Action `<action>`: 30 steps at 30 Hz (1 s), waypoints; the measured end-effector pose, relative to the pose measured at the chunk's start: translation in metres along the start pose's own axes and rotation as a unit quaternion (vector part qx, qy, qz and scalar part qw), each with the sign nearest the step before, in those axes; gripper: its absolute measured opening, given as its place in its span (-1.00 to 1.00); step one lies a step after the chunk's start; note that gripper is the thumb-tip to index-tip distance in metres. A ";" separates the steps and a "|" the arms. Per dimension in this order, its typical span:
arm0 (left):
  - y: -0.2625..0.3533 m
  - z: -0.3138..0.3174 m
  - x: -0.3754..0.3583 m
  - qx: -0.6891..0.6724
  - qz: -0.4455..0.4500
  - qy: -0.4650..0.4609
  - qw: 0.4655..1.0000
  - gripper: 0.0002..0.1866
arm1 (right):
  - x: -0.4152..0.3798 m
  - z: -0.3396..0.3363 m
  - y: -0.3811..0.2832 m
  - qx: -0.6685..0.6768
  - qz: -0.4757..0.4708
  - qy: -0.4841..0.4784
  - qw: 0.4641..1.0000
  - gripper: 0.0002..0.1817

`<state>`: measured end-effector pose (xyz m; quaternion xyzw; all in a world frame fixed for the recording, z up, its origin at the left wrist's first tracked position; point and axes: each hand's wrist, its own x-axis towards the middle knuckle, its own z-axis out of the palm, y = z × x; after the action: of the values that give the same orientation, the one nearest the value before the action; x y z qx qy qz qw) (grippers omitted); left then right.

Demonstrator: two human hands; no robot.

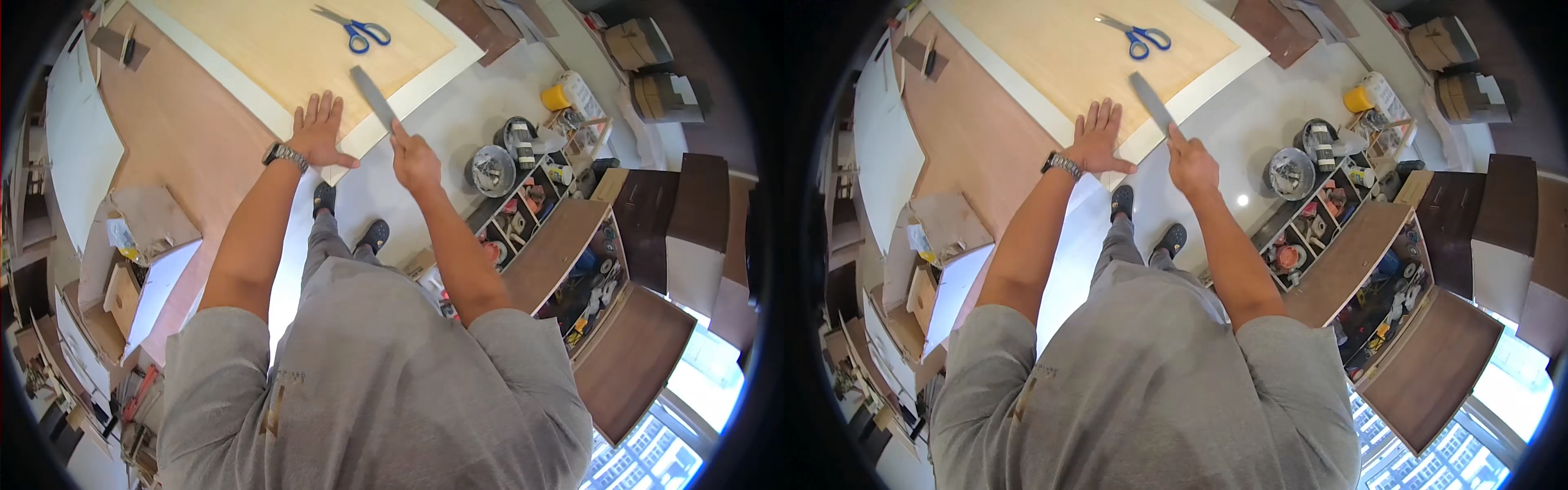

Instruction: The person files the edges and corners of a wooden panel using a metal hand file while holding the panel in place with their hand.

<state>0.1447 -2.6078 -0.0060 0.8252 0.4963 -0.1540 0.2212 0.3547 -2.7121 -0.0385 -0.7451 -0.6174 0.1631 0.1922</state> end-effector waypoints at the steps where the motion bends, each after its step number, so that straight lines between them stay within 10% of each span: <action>1: 0.001 -0.003 0.002 0.003 0.006 0.006 1.000 0.57 | -0.014 -0.002 0.004 -0.011 -0.001 -0.006 1.000 -0.55; 30: 0.000 0.004 -0.002 -0.005 0.002 0.005 1.000 0.58 | -0.071 -0.017 0.019 0.021 0.042 -0.087 0.995 -0.56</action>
<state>0.1441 -2.6111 -0.0086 0.8262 0.4962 -0.1469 0.2230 0.3663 -2.7864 -0.0322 -0.7490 -0.5966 0.2481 0.1465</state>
